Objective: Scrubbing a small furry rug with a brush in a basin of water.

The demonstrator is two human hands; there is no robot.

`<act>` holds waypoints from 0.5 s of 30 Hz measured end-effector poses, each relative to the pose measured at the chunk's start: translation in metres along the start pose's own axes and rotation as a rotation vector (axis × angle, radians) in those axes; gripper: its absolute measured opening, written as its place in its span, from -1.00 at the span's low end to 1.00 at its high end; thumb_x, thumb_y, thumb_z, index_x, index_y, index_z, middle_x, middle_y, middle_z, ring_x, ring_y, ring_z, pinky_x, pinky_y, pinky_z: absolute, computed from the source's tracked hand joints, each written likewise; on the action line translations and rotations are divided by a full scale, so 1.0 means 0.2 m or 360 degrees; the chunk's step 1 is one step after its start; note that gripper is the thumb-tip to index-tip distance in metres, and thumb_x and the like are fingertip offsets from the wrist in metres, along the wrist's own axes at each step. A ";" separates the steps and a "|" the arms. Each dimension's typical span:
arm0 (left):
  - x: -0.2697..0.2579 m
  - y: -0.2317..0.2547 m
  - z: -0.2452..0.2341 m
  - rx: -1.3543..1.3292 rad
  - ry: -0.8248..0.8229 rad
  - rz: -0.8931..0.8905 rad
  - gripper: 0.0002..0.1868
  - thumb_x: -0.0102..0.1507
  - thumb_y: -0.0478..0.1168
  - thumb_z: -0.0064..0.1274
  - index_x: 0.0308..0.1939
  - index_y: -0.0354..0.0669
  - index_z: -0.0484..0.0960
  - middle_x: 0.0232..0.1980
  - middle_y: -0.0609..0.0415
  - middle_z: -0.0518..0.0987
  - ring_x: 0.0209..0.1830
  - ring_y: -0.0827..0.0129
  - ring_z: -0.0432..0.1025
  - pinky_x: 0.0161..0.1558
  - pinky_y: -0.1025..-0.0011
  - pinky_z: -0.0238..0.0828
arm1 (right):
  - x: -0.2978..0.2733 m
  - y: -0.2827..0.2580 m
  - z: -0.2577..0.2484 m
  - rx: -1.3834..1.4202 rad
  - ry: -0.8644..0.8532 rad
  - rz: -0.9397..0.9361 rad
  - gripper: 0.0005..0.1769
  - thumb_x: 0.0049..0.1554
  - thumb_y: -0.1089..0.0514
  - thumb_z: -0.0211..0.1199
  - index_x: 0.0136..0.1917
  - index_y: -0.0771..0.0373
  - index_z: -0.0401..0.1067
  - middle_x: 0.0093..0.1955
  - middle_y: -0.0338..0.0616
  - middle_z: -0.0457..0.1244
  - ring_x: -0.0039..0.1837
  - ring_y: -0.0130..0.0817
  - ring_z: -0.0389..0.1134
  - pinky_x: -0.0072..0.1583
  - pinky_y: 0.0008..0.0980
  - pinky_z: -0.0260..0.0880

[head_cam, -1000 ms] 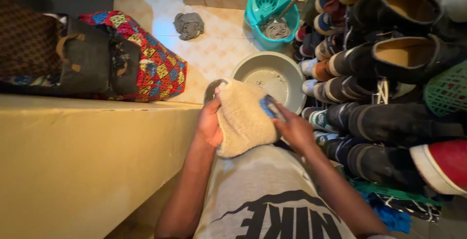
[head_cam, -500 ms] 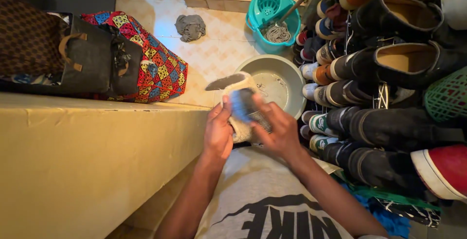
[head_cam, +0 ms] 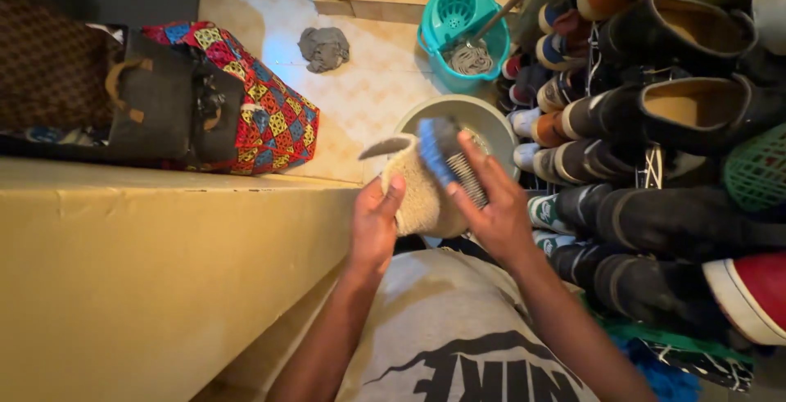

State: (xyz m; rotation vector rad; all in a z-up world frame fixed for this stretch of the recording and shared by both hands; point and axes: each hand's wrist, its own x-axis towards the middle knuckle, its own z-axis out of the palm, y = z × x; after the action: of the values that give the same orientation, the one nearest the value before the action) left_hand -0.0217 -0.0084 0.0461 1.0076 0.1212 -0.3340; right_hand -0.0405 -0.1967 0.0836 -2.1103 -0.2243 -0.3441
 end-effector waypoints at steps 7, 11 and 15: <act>-0.02 0.09 -0.06 0.0017 -0.0066 0.0063 -0.56 0.42 -0.20 -0.03 0.32 -0.40 0.45 0.22 -0.04 0.59 0.20 0.33 0.46 0.28 0.31 0.37 | -0.13 0.28 0.01 -0.0575 -0.0176 0.0088 -0.13 -0.07 0.18 0.42 0.52 0.04 0.32 -0.10 -0.02 0.24 -0.10 -0.07 0.32 -0.06 -0.16 0.35; 0.02 0.07 -0.06 0.0165 -0.0080 0.0113 -0.60 0.42 -0.30 -0.04 0.32 -0.41 0.48 0.21 -0.01 0.60 0.18 0.38 0.46 0.27 0.35 0.37 | -0.06 0.33 -0.13 -0.0652 -0.0153 0.0089 -0.18 0.01 0.19 0.40 0.54 -0.01 0.33 -0.06 -0.03 0.25 -0.02 -0.05 0.31 0.00 -0.15 0.34; 0.01 0.09 -0.04 0.0134 -0.0130 0.0025 -0.59 0.38 -0.38 -0.02 0.33 -0.40 0.48 0.15 -0.02 0.63 0.10 0.39 0.49 0.21 0.37 0.42 | 0.06 0.08 -0.07 -0.0336 -0.0096 -0.0227 -0.16 0.01 0.22 0.36 0.55 0.01 0.26 0.12 0.08 0.26 0.10 0.03 0.28 0.13 -0.10 0.31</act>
State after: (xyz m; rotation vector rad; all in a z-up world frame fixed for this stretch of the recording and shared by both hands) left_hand -0.0130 0.0070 0.0557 1.0761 0.0259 -0.3679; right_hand -0.0271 -0.2173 0.0819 -2.3209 -0.3902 -0.4038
